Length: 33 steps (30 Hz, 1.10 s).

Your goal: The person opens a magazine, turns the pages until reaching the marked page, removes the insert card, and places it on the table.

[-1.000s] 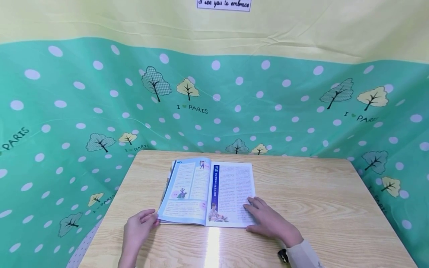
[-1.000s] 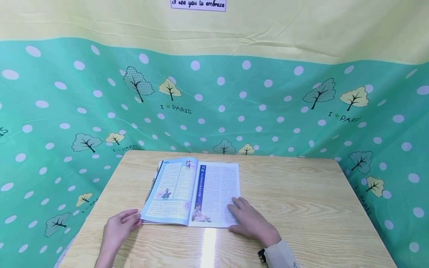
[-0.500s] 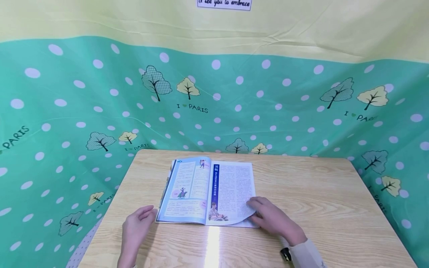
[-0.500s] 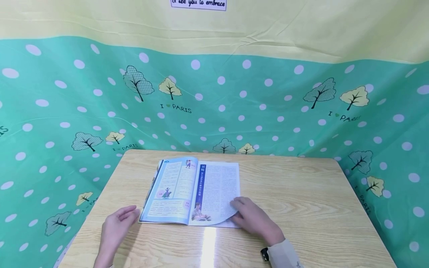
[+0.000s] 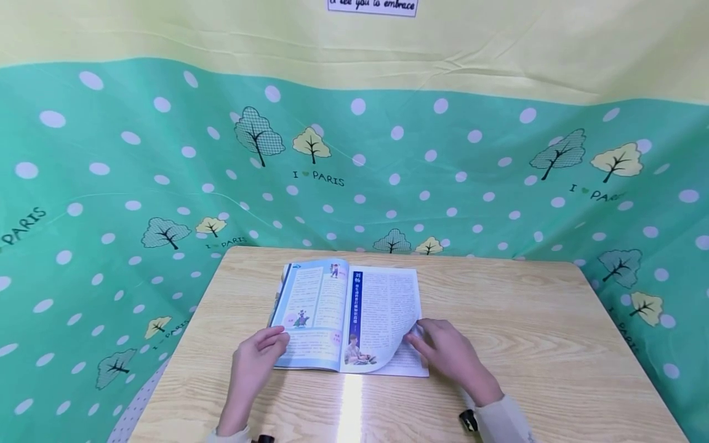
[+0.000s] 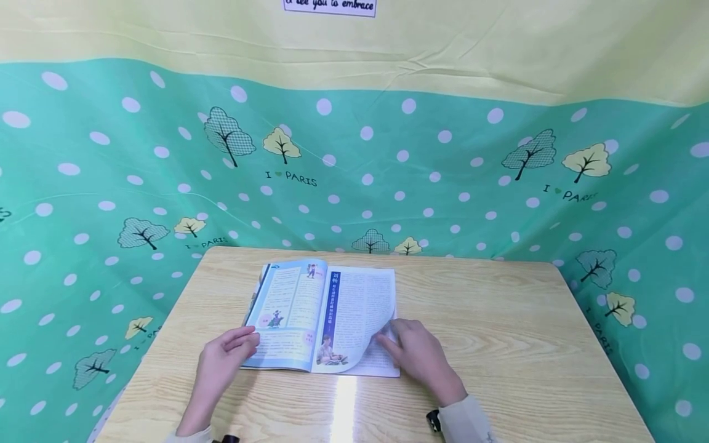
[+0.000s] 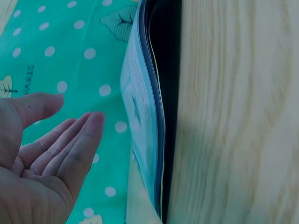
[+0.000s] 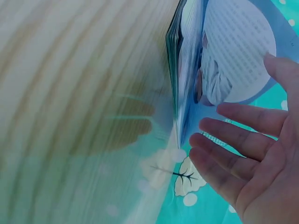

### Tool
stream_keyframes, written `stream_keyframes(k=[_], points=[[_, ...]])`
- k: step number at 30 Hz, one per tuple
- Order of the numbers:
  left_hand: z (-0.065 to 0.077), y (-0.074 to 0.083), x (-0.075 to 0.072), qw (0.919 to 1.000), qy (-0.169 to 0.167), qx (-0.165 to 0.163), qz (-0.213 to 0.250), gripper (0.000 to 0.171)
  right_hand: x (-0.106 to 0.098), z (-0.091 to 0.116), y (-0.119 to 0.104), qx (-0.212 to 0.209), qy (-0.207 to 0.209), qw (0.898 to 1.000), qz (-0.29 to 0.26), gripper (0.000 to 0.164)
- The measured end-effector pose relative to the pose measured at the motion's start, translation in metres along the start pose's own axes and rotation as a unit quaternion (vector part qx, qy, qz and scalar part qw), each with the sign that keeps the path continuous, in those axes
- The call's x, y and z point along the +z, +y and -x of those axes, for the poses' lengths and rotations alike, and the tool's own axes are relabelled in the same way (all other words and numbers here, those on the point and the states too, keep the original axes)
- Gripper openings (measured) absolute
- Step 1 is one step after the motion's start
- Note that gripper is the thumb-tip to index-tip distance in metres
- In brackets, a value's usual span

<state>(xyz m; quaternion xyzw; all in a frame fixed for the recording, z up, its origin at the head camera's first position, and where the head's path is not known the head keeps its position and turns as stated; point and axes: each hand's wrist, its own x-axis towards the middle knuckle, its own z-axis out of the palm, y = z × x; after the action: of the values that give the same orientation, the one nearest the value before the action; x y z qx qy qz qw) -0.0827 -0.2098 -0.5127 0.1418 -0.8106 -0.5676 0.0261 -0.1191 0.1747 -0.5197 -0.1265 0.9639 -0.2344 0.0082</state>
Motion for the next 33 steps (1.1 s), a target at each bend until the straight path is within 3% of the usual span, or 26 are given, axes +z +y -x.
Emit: stream_keyframes(k=[10, 18, 28, 33], points=[[0.001, 0.015, 0.037, 0.9955, -0.054, 0.064, 0.045, 0.034, 0.008, -0.002, -0.007, -0.078, 0.043, 0.996, -0.017, 0.051], [0.004, 0.027, 0.061, 0.9839, -0.108, 0.106, 0.096, 0.038, 0.014, -0.008, -0.021, -0.141, 0.037, 0.989, -0.012, 0.06], [0.012, 0.039, 0.084, 0.9682, -0.184, 0.078, 0.151, 0.041, 0.019, -0.013, -0.038, -0.157, 0.006, 0.988, -0.009, 0.069], [0.014, 0.04, 0.09, 0.9663, -0.189, 0.071, 0.16, 0.037, 0.02, -0.014, -0.043, -0.148, -0.018, 0.989, 0.009, 0.074]])
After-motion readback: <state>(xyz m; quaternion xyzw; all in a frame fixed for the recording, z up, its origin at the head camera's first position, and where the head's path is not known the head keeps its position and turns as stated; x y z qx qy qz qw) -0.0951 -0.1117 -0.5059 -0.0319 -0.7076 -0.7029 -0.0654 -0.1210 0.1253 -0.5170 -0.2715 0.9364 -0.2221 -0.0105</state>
